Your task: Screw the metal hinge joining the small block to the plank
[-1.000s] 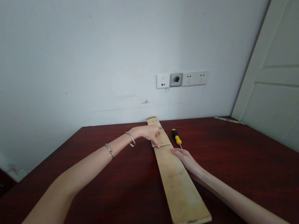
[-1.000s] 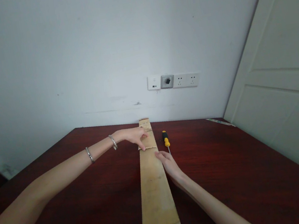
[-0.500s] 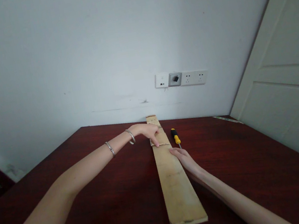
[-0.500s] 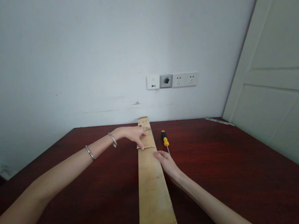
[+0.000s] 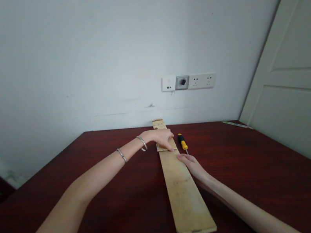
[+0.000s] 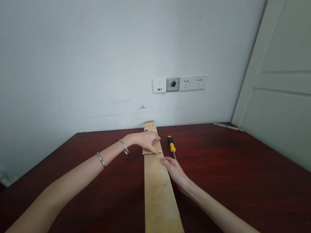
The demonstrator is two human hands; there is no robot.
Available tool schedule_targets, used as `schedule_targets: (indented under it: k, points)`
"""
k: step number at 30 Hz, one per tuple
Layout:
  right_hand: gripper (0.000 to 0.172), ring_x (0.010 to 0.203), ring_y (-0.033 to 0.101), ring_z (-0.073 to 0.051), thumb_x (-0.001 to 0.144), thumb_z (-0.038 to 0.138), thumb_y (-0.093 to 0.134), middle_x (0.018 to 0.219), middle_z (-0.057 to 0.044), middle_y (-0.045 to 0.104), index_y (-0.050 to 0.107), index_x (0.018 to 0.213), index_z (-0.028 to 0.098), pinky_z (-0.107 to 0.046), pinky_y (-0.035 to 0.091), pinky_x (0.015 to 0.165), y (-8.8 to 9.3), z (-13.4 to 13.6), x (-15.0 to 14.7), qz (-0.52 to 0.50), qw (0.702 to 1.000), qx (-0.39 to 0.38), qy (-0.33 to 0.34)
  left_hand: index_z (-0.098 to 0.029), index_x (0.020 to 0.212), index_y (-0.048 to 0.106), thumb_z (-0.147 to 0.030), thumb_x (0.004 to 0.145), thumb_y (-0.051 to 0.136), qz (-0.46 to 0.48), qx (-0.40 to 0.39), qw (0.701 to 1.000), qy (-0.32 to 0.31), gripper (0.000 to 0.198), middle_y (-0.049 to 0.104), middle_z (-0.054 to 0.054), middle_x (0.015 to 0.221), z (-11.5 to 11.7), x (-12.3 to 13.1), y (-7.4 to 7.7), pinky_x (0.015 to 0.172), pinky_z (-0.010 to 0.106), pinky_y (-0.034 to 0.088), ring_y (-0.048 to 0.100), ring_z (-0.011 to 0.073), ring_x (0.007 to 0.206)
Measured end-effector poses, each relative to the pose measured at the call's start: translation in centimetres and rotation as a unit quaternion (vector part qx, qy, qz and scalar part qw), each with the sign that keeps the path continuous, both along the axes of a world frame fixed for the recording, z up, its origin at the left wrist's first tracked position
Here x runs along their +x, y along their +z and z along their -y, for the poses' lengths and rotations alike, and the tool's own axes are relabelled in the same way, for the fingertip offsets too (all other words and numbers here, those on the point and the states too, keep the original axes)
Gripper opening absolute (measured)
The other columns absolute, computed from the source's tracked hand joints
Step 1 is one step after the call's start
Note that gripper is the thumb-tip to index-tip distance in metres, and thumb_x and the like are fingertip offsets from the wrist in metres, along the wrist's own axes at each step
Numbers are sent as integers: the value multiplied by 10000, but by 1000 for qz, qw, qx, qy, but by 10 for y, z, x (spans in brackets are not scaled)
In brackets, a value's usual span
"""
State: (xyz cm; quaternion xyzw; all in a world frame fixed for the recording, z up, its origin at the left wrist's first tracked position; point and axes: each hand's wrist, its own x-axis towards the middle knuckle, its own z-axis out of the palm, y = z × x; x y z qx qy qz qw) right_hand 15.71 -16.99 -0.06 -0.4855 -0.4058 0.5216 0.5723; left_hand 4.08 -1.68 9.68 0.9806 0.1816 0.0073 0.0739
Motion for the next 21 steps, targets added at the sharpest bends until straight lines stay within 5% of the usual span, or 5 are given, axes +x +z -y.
schedule_targets:
  k: [7, 21]
  points:
    - [384, 671, 629, -208, 608, 505, 739, 755, -60, 722, 707, 767, 158, -299, 463, 626, 6, 2, 3, -8, 1000, -10, -25, -96, 1365, 434, -401, 687, 715, 84, -37, 996, 15, 795, 535, 151, 1270, 2, -28, 17, 900, 305, 395, 532, 244, 1055]
    - [412, 715, 631, -229, 629, 555, 718, 796, -68, 723, 696, 758, 165, -314, 466, 638, 10, 1, 9, 32, 998, 32, -36, -172, 1328, 503, -323, 676, 740, 194, -141, 968, 76, 709, 543, 93, 1309, -13, -88, 13, 1008, 344, 358, 514, 236, 1159]
